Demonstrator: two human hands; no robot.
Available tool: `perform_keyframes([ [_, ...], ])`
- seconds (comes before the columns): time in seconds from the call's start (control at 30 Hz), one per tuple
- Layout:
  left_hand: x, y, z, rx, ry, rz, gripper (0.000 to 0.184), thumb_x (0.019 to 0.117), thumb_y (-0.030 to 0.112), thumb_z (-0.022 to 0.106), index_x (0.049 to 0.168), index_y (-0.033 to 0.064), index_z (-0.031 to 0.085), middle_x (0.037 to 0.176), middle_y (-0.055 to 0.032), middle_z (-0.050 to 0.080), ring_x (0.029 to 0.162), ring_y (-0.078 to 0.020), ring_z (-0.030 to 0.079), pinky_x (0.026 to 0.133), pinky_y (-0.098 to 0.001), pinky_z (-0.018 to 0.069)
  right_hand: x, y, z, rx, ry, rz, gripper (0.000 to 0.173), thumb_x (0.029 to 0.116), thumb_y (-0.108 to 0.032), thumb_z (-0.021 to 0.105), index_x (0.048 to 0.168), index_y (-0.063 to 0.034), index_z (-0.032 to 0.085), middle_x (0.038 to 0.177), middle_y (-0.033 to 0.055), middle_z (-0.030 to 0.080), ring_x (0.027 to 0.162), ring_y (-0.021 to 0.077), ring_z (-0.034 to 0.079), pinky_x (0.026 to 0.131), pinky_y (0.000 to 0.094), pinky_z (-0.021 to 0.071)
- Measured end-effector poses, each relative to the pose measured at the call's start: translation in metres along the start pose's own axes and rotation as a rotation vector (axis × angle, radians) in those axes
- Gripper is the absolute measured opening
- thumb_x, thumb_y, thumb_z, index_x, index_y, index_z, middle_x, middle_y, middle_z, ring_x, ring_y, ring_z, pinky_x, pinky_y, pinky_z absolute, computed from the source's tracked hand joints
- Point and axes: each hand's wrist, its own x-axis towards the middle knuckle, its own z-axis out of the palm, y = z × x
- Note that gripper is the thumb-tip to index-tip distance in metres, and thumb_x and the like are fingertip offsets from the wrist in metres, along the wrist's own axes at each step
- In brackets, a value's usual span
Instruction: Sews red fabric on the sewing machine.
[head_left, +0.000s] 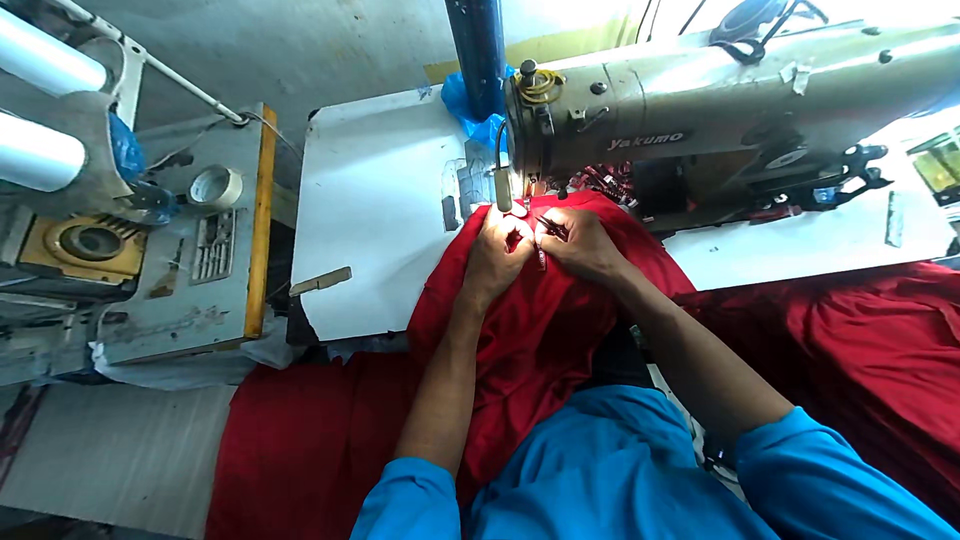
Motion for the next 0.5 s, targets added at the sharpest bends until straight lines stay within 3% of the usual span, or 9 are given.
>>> perform_keyframes([
  [0.13,0.001,0.003,0.0,0.051,-0.009,-0.001,0.01,0.0912,0.013,0.067,0.081,0.0109,0.066,0.127,-0.007,0.062,0.118,-0.0194,0.06,0.094,-0.0402,0.0547,-0.005,-0.004,0.006,-0.081,0.046,-0.03,0.007,0.0925,-0.013,0.066,0.085,-0.0123,0.067,0.072,0.0002,0.06,0.061,0.0114,0.056,0.053,0.0327,0.0469],
  [0.5,0.012,-0.014,0.01,0.046,0.018,-0.012,0.011,0.0906,0.014,0.068,0.08,0.0124,0.066,0.118,-0.0053,0.064,0.11,-0.0167,0.06,0.092,-0.0354,0.0525,-0.002,0.0,0.01,-0.066,0.084,-0.006,0.008,0.0916,-0.015,0.066,0.085,-0.0133,0.069,0.073,-0.0018,0.063,0.065,0.0095,0.059,0.059,0.0334,0.0485],
])
